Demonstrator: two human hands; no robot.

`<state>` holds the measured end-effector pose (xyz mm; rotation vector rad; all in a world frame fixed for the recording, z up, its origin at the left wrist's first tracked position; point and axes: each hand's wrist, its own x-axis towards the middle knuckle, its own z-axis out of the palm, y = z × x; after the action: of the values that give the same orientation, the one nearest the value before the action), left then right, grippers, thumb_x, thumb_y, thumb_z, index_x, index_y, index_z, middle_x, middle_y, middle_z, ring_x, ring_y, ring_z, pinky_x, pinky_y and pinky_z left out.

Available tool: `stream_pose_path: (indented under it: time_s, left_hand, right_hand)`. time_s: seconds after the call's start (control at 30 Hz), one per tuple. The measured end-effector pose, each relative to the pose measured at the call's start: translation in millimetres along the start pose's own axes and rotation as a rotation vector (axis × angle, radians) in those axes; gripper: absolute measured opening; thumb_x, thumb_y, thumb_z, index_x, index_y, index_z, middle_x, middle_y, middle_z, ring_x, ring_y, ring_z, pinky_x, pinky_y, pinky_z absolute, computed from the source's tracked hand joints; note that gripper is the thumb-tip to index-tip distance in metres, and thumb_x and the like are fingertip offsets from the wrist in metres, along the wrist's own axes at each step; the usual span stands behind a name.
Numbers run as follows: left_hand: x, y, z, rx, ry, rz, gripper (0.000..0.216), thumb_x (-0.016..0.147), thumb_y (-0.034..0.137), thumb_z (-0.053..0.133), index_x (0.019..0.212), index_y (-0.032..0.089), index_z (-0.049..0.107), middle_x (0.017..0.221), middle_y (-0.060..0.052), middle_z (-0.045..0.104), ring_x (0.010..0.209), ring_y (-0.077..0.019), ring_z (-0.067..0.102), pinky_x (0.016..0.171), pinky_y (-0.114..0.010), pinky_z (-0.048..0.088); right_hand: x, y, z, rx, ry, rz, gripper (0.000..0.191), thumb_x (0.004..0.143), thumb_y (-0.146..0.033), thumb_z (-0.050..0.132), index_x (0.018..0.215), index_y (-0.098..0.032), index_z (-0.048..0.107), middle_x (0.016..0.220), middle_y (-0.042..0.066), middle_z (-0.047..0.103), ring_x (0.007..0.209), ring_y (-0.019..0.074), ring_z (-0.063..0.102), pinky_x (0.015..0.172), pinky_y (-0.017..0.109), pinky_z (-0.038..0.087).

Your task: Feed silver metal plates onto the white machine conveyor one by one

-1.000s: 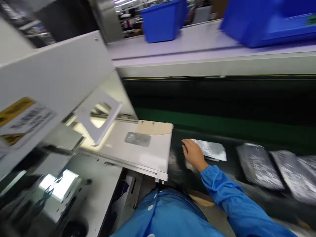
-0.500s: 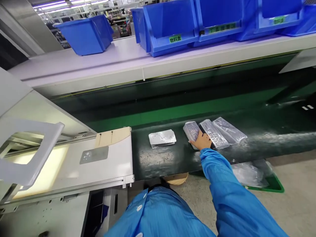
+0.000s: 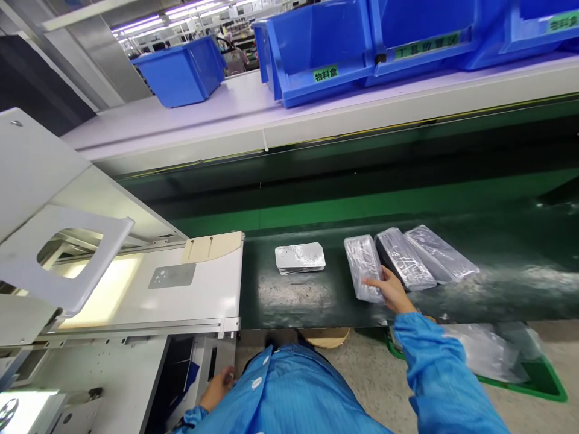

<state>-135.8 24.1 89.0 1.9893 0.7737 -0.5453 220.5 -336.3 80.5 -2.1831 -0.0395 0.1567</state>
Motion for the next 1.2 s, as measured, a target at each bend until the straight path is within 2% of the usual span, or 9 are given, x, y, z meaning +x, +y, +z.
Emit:
stream_pose_path:
  time_s: [0.1,0.23,0.37,0.43,0.57,0.67,0.83,1.03,1.2]
  left_hand:
    - [13.4,20.0,8.5,-0.045,-0.038,0.069,0.025,0.072,0.032,0.063,0.096,0.026,0.066,0.082,0.000,0.067,0.091,-0.0247,0.066,0.089,-0.037,0.051]
    - [21.2,97.4,8.2,-0.190,-0.138,0.436,0.053,0.075,0.045,0.064,0.122,0.020,0.056,0.109,-0.010,0.067,0.104,-0.0237,0.062,0.099,-0.040,0.045]
    - [27.6,176.2,-1.3,-0.312,-0.033,0.685,0.131,0.044,0.053,0.087,0.149,0.023,0.015,0.153,-0.019,0.027,0.140,-0.0357,0.030,0.110,-0.053,0.032]
    - [31.7,195.0,-5.8,-0.324,-0.027,0.759,0.142,0.036,0.051,0.090,0.149,0.022,0.010,0.152,-0.020,0.026,0.140,-0.0366,0.030,0.114,-0.053,0.026]
    - [39.1,189.8,-1.0,-0.260,0.120,0.784,0.105,0.046,0.045,0.088,0.134,0.018,0.038,0.133,-0.016,0.048,0.123,-0.0320,0.049,0.110,-0.049,0.033]
    - [49.9,167.7,15.9,-0.209,0.206,0.774,0.091,0.046,0.038,0.088,0.124,0.016,0.046,0.124,-0.014,0.052,0.117,-0.0309,0.051,0.106,-0.049,0.038]
    - [68.3,141.6,37.7,-0.180,0.243,0.761,0.092,0.043,0.035,0.089,0.122,0.014,0.046,0.124,-0.017,0.051,0.119,-0.0318,0.049,0.108,-0.049,0.037]
    - [66.9,134.4,25.3,-0.095,0.229,0.753,0.102,0.040,0.050,0.089,0.127,0.017,0.047,0.128,-0.015,0.053,0.125,-0.0333,0.048,0.112,-0.048,0.034]
    - [60.5,125.6,19.0,-0.119,0.228,0.751,0.107,0.041,0.061,0.085,0.130,0.016,0.046,0.130,-0.017,0.052,0.126,-0.0322,0.047,0.113,-0.047,0.034]
  right_hand:
    - [-32.7,-1.1,-1.0,0.195,-0.124,-0.058,0.065,0.060,-0.059,0.066,0.111,-0.022,0.054,0.092,0.009,0.070,0.083,0.0300,0.068,0.068,0.042,0.057]
    - [-65.0,-13.7,21.5,0.324,-0.271,-0.186,0.084,0.052,-0.056,0.076,0.124,-0.024,0.047,0.105,0.010,0.068,0.093,0.0308,0.067,0.075,0.042,0.057]
    - [-86.7,-35.6,64.5,0.348,-0.443,-0.330,0.099,0.046,-0.053,0.082,0.132,-0.023,0.041,0.117,0.012,0.063,0.104,0.0329,0.063,0.084,0.043,0.055]
    - [-95.7,-45.5,87.2,0.334,-0.510,-0.396,0.101,0.048,-0.052,0.082,0.134,-0.022,0.038,0.124,0.014,0.060,0.110,0.0337,0.060,0.090,0.045,0.052]
    - [-100.6,-54.3,119.1,0.253,-0.573,-0.494,0.093,0.058,-0.045,0.078,0.137,-0.019,0.037,0.128,0.017,0.058,0.111,0.0336,0.060,0.091,0.049,0.050]
    - [-83.8,-52.5,122.5,0.142,-0.604,-0.566,0.076,0.059,-0.040,0.074,0.128,-0.019,0.051,0.113,0.013,0.067,0.100,0.0314,0.065,0.086,0.047,0.053]
    - [-29.7,-57.8,105.0,-0.089,-0.459,-0.662,0.037,0.078,-0.032,0.046,0.110,-0.022,0.064,0.104,0.011,0.070,0.094,0.0278,0.068,0.085,0.046,0.054]
    - [21.8,-79.4,122.9,-0.379,-0.269,-0.887,0.042,0.084,-0.036,0.042,0.108,-0.010,0.064,0.122,0.027,0.060,0.122,0.0426,0.049,0.097,0.059,0.042]
    - [33.3,-69.0,140.9,-0.575,-0.286,-1.063,0.045,0.085,-0.015,0.029,0.105,-0.006,0.068,0.119,0.025,0.064,0.114,0.0349,0.059,0.093,0.050,0.048]
